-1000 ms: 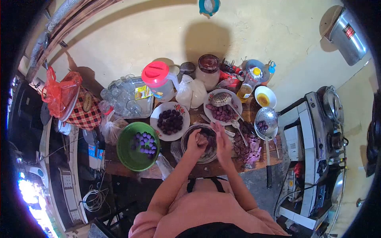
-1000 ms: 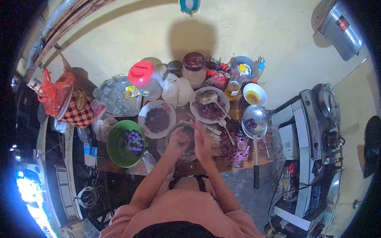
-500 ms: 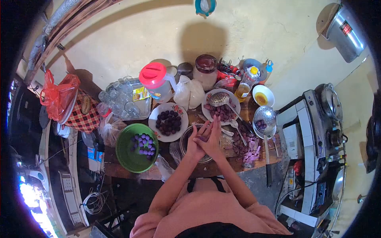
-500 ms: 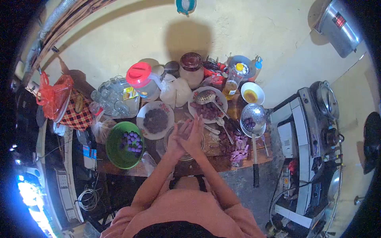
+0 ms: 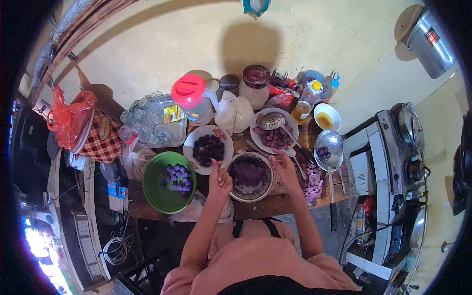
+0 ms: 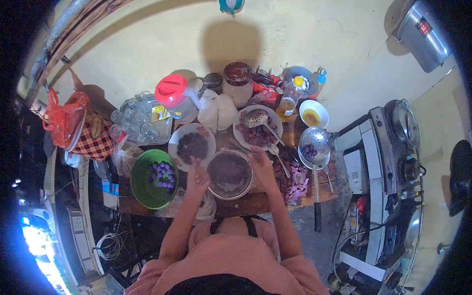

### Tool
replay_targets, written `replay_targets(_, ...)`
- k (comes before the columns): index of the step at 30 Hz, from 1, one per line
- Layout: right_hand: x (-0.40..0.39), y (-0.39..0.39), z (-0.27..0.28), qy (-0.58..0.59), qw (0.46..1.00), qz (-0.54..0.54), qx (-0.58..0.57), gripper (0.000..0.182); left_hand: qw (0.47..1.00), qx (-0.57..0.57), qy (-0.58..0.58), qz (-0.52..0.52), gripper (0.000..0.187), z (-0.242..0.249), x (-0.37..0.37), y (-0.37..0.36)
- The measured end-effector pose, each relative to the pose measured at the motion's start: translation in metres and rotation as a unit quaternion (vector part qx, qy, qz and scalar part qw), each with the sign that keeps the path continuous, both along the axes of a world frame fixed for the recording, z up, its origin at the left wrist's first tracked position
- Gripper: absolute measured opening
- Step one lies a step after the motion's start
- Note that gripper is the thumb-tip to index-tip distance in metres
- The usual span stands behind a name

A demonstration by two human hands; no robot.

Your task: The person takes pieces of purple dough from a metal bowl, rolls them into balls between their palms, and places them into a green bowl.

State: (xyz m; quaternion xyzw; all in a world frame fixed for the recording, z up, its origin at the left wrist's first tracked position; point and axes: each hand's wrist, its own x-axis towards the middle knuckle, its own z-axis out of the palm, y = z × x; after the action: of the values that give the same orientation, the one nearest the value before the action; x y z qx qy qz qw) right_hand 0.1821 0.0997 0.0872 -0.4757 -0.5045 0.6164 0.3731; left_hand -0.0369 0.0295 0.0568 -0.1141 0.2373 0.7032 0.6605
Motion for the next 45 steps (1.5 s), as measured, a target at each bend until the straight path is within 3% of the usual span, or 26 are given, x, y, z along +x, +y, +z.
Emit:
replay_targets(1,0.003,0.006,-0.006,-0.072,0.996,0.021,0.048,0.044,1.000,-0.014,0.008,0.004,0.038,0.023,-0.002,-0.001)
replay_targets(4,-0.006,0.006,-0.021,-0.223,0.946,0.118,0.202,0.036,0.994,0.111,0.007,0.009,0.050,0.011,-0.007,-0.005)
replay_targets(7,-0.026,-0.010,-0.041,-0.354,0.851,0.139,0.362,0.036,0.994,0.106,0.000,-0.012,0.058,0.009,-0.007,-0.010)
replay_targets(8,-0.031,-0.017,-0.047,-0.397,0.809,0.130,0.414,0.037,0.999,0.050,-0.007,-0.012,0.056,0.010,-0.008,-0.009)
replay_targets(10,-0.041,-0.026,-0.053,-0.441,0.804,0.124,0.380,0.038,0.998,-0.061,-0.022,-0.011,0.054,0.015,-0.009,-0.005)
replay_targets(14,-0.048,-0.036,-0.047,-0.517,0.785,0.104,0.326,0.037,0.996,-0.090,0.024,-0.013,0.042,0.031,-0.005,-0.001)
replay_targets(20,-0.046,-0.036,-0.045,-0.375,0.882,-0.027,0.286,0.027,0.997,-0.079,0.005,-0.019,0.036,0.030,0.000,0.000)
replay_targets(29,-0.042,-0.033,-0.052,-0.346,0.880,-0.051,0.321,0.018,0.999,0.000,0.018,-0.041,0.047,0.033,0.014,0.005)
replay_targets(32,-0.038,-0.027,-0.043,-0.370,0.852,-0.072,0.363,0.020,0.997,0.039,0.007,-0.068,0.053,0.033,0.016,0.003)
replay_targets(35,-0.040,-0.024,0.009,-0.284,0.923,-0.080,0.246,0.019,0.996,0.030,-0.026,-0.084,0.056,0.042,0.018,0.003)
replay_targets(38,-0.039,-0.027,0.028,-0.015,0.998,-0.023,0.060,0.024,0.995,0.020,-0.025,-0.090,0.057,0.043,0.024,0.004)
replay_targets(41,-0.048,-0.038,0.034,0.041,0.996,0.044,0.070,0.031,0.995,0.020,0.010,-0.099,0.057,0.043,0.032,0.006)
replay_targets(44,-0.062,-0.064,0.039,-0.061,0.970,0.082,0.219,0.037,0.992,0.064,0.031,-0.108,0.055,0.029,0.039,0.010)
replay_targets(45,-0.064,-0.069,0.041,-0.141,0.913,0.122,0.364,0.043,0.992,0.064,0.037,-0.106,0.053,0.032,0.042,0.010)
